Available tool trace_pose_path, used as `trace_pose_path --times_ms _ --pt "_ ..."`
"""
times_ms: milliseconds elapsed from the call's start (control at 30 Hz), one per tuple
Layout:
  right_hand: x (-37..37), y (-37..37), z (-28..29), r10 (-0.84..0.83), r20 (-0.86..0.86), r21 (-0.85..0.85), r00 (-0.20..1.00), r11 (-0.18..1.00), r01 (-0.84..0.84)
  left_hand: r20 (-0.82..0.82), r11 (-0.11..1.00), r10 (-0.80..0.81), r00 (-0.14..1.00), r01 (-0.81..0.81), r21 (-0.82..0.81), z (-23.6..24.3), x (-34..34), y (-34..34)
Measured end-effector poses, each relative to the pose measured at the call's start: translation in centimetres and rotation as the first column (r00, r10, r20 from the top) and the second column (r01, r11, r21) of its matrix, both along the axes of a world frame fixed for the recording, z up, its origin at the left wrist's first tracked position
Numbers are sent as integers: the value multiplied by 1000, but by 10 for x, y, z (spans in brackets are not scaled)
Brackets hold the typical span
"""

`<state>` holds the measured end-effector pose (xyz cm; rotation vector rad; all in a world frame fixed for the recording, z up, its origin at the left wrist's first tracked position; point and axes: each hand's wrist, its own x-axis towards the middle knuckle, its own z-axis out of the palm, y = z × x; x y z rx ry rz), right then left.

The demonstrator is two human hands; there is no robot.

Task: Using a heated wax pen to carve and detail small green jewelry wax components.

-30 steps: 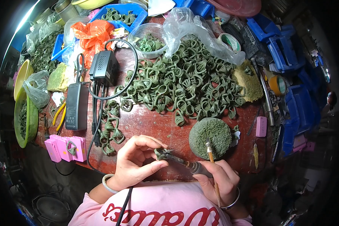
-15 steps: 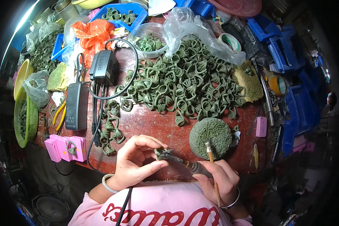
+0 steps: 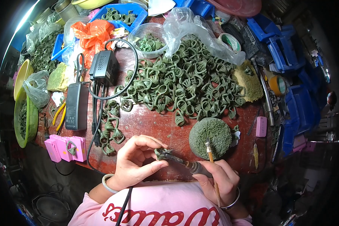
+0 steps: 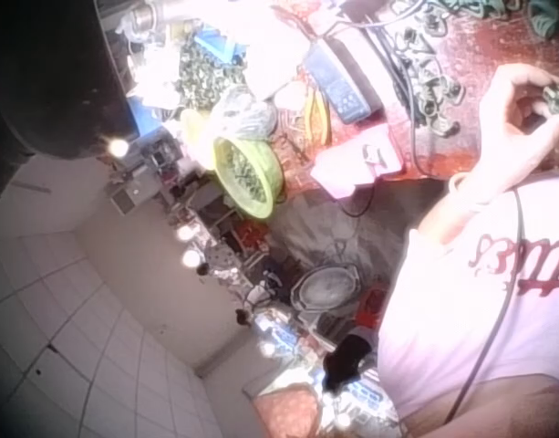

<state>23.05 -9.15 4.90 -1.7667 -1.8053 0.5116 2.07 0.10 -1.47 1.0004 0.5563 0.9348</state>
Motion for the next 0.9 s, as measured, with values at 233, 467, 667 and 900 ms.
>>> trace_pose_path --times_ms 233,467,667,900 --pt "-1 1 1 -6 -19 -3 1000 1000 6 0 1000 1 1000 -1 3 -1 0 0" --pt "0 -1 0 -23 -16 6 1000 1000 23 -42 1000 -28 999 29 10 0 -2 1" --pt "1 -3 -2 -43 -14 33 999 999 44 35 999 -4 999 6 -47 -1 0 1" --pt "1 -4 -1 -64 -29 33 998 997 65 -112 993 11 994 -23 -113 -16 -7 2"
